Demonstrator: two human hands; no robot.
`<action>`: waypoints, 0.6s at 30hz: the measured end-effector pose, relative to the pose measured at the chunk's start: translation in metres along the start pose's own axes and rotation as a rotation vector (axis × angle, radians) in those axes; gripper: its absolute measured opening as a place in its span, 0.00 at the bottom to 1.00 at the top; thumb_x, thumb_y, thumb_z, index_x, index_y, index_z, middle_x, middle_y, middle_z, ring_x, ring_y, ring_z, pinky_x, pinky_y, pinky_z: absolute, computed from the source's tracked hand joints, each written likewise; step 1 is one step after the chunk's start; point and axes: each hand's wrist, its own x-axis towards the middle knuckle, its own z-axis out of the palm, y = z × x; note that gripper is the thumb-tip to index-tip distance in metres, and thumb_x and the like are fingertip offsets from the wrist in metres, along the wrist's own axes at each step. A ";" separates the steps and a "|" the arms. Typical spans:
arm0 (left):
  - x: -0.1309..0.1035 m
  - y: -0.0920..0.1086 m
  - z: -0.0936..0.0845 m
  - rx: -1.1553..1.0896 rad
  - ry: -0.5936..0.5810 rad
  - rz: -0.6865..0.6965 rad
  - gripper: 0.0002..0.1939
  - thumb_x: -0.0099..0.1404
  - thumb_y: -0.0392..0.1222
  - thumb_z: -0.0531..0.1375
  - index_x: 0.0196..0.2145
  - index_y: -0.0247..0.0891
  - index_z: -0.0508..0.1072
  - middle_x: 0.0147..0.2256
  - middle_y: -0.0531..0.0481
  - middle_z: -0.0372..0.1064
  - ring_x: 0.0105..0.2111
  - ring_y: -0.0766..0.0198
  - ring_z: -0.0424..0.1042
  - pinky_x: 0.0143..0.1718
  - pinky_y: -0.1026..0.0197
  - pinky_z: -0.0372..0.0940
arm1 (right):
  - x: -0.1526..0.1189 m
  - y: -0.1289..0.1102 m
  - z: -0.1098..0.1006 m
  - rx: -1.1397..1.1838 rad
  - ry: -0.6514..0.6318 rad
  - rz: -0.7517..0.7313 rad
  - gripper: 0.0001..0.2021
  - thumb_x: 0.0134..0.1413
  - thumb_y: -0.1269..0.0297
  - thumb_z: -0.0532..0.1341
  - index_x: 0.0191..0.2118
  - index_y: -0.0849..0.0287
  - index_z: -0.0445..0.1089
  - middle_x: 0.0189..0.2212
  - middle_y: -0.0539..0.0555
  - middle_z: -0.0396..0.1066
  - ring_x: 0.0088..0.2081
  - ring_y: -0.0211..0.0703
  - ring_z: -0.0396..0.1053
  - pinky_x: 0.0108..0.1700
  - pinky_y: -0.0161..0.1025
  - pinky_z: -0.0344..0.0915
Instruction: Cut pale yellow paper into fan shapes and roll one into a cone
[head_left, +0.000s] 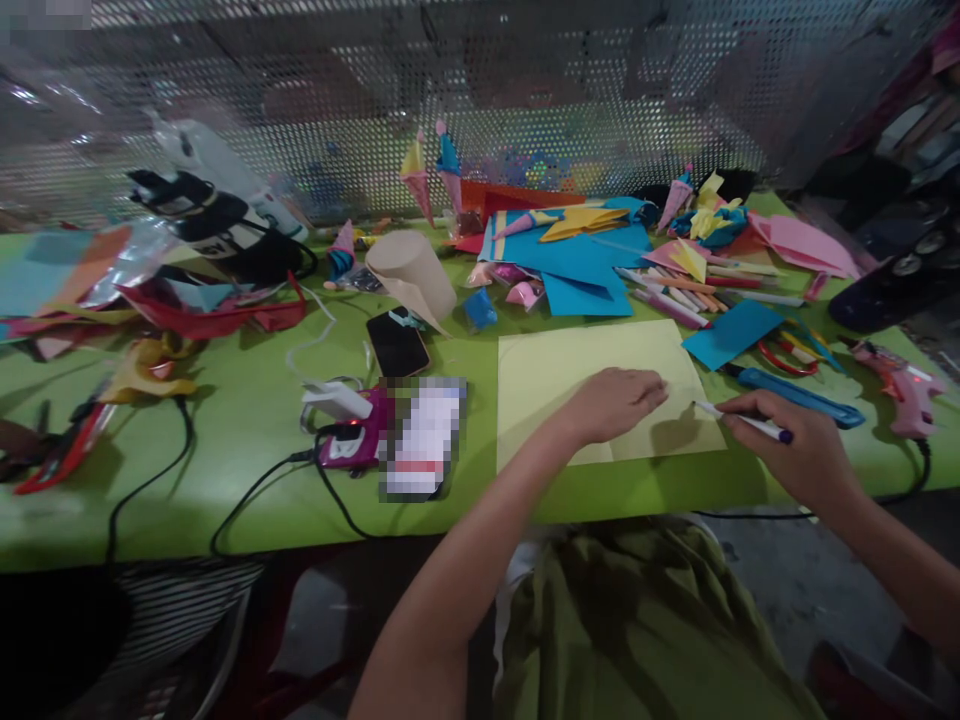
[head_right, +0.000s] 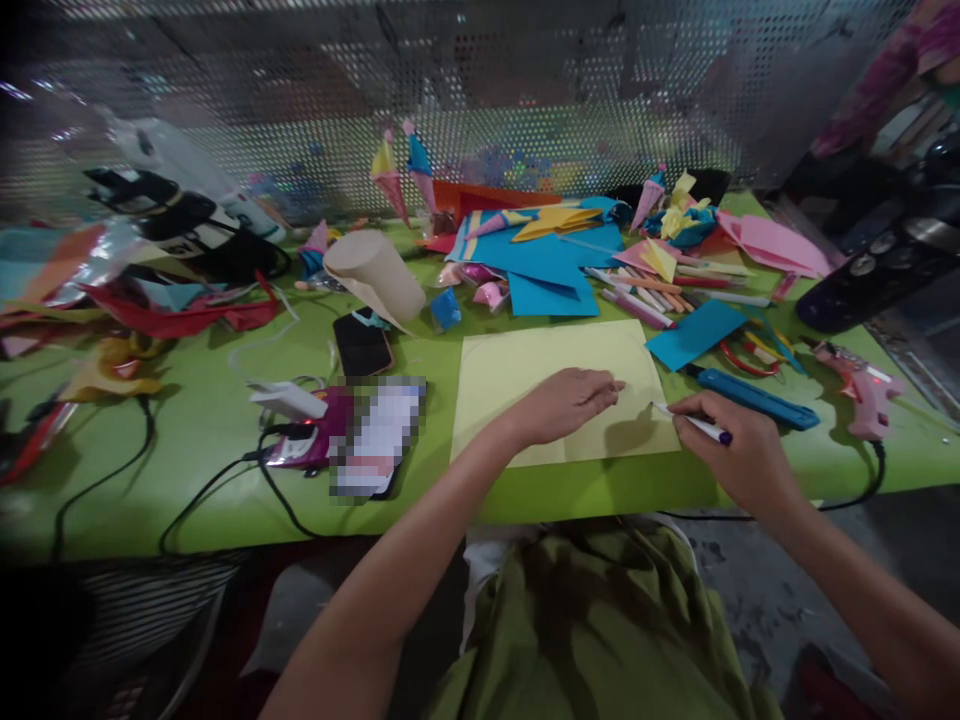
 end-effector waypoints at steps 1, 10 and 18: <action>0.003 -0.002 0.001 0.004 -0.004 0.002 0.22 0.78 0.53 0.42 0.51 0.41 0.71 0.55 0.45 0.75 0.55 0.56 0.72 0.57 0.54 0.62 | -0.001 0.000 0.000 0.008 0.002 -0.004 0.09 0.61 0.56 0.63 0.41 0.52 0.78 0.35 0.51 0.80 0.35 0.47 0.74 0.33 0.38 0.63; 0.009 -0.006 -0.001 0.006 -0.028 -0.038 0.21 0.78 0.53 0.41 0.44 0.42 0.69 0.48 0.47 0.76 0.50 0.57 0.72 0.55 0.53 0.64 | -0.010 -0.005 -0.001 0.012 -0.024 0.034 0.11 0.59 0.53 0.63 0.40 0.52 0.79 0.33 0.52 0.80 0.30 0.47 0.72 0.28 0.39 0.60; 0.010 -0.007 -0.001 -0.009 -0.046 -0.055 0.21 0.78 0.54 0.40 0.44 0.42 0.68 0.47 0.45 0.75 0.50 0.55 0.72 0.54 0.53 0.63 | -0.021 -0.018 0.002 0.021 -0.078 0.013 0.09 0.59 0.55 0.63 0.39 0.51 0.78 0.33 0.51 0.81 0.30 0.47 0.74 0.27 0.38 0.61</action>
